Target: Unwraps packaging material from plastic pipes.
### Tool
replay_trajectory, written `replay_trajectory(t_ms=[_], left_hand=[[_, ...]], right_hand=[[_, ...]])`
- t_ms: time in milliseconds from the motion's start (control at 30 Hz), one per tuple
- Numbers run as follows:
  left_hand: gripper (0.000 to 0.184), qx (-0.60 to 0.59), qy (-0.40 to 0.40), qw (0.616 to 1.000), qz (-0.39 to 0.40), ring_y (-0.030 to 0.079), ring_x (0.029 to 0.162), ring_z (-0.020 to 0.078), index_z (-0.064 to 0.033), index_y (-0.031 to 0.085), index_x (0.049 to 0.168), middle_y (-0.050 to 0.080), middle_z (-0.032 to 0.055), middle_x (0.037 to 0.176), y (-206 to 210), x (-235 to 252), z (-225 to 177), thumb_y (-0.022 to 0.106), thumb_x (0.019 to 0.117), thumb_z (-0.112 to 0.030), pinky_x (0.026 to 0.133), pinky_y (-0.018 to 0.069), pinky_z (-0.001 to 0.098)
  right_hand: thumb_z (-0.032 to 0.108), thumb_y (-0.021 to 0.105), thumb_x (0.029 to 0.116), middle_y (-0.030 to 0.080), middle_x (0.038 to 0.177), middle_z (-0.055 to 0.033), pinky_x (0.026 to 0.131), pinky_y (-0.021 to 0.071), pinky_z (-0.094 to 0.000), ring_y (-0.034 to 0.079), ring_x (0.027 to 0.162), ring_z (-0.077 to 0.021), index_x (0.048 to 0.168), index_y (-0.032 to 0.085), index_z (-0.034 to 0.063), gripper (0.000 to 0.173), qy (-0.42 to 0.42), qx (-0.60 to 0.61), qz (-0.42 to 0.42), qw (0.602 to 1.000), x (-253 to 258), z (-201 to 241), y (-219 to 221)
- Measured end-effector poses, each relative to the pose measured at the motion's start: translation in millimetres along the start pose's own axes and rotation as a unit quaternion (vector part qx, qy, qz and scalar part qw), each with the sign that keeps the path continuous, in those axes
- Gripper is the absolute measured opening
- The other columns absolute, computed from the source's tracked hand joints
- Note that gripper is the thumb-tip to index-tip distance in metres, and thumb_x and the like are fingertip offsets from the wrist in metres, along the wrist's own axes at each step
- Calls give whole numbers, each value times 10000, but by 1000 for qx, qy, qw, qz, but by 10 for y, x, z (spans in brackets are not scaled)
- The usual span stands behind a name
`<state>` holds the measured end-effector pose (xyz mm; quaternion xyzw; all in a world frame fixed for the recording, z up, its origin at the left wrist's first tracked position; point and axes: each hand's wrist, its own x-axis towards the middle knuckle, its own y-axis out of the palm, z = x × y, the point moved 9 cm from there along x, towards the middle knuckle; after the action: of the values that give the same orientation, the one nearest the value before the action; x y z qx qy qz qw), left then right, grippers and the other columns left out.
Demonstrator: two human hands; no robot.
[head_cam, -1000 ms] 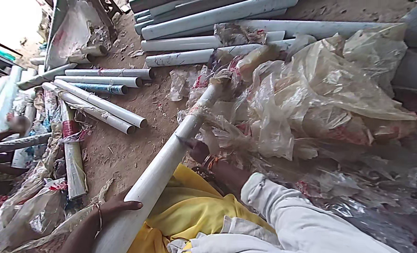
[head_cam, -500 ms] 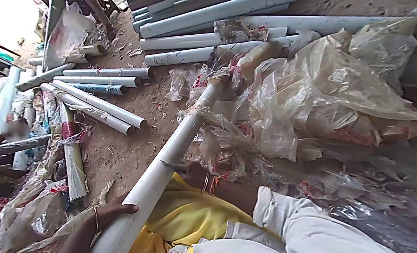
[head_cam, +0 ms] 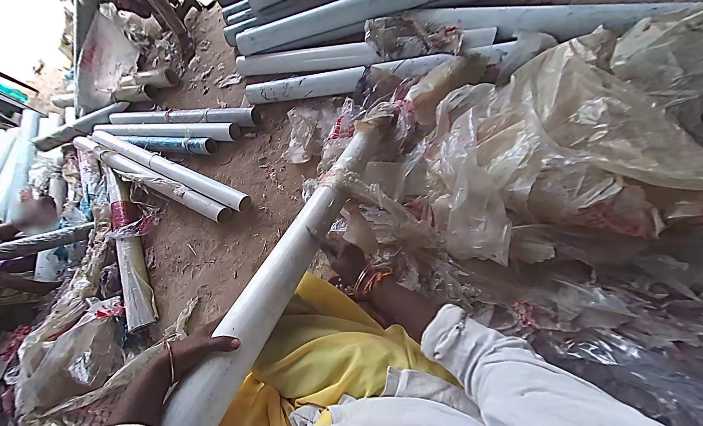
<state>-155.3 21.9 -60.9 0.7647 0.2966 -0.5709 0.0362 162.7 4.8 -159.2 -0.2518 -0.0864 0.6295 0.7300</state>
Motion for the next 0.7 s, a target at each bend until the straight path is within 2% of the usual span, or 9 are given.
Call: replay_trajectory(t_ms=[100, 167, 267, 367, 433, 500, 567, 633, 700], left_hand=[[905, 0, -11, 1000, 1, 705, 886, 112, -133, 333, 1484, 684, 15, 1072, -23, 26, 41, 734, 696, -329, 767, 608, 313], [886, -2, -20, 1000, 5, 710, 879, 115, -142, 344, 1477, 691, 14, 1068, -39, 30, 69, 734, 703, -325, 763, 611, 318], [929, 1, -17, 1000, 1, 710, 889, 111, -110, 340, 1478, 692, 21, 1075, -12, 16, 15, 763, 684, -343, 774, 608, 315], [962, 6, -21, 1000, -2, 713, 904, 117, -110, 337, 1481, 692, 23, 1088, -8, 23, 37, 775, 659, -352, 784, 610, 319], [945, 4, -25, 1000, -7, 713, 895, 126, -116, 351, 1475, 694, 31, 1078, -30, 22, 63, 772, 662, -351, 777, 611, 329], [921, 0, -21, 1000, -5, 715, 877, 121, -122, 363, 1456, 699, 19, 1056, -42, 36, 55, 768, 661, -349, 766, 614, 323], [913, 1, -16, 1000, 1, 713, 878, 112, -109, 362, 1452, 696, 11, 1051, -28, 38, 40, 768, 667, -338, 770, 612, 318], [906, 7, -15, 1000, -2, 713, 872, 103, -106, 370, 1444, 699, 5, 1044, -7, 29, 22, 765, 663, -337, 766, 611, 312], [911, 9, -18, 1000, -1, 705, 903, 112, -99, 337, 1478, 685, 30, 1091, 6, 18, 19, 757, 698, -313, 788, 604, 315]], right_hand=[[277, 457, 1113, 689, 1288, -201, 987, 477, -607, 660, 1160, -409, 1478, 584, 170, 401, 93, 18, -18, 995, 348, -354, -321], [215, 475, 1090, 678, 1267, -215, 975, 484, -584, 657, 1142, -402, 1399, 642, 107, 367, 14, 5, 41, 999, 109, 7, -98], [216, 482, 1054, 689, 1234, -215, 881, 523, -564, 692, 1055, -381, 1444, 626, 230, 416, -111, -21, 77, 991, -225, 428, 218], [192, 481, 1074, 684, 1245, -226, 916, 505, -600, 677, 1086, -420, 1410, 638, 123, 378, 32, -26, 11, 999, 248, -57, -159], [223, 470, 1093, 700, 1225, -240, 926, 492, -638, 673, 1109, -447, 1408, 635, 115, 372, 106, -24, -33, 994, 529, -345, -413], [221, 457, 1102, 675, 1292, -212, 962, 491, -612, 661, 1145, -423, 1439, 615, 136, 382, 78, -34, 0, 996, 446, -150, -380], [168, 485, 1058, 660, 1299, -224, 930, 503, -595, 667, 1117, -413, 1392, 651, 130, 375, -35, -49, 77, 995, 86, 313, -49], [198, 476, 1050, 677, 1231, -220, 853, 514, -564, 682, 1040, -390, 1457, 612, 233, 430, -115, -61, 108, 986, -137, 529, 169], [168, 487, 1051, 676, 1264, -211, 886, 510, -596, 678, 1075, -404, 1436, 628, 191, 410, -47, -47, 78, 995, 90, 280, -27]])
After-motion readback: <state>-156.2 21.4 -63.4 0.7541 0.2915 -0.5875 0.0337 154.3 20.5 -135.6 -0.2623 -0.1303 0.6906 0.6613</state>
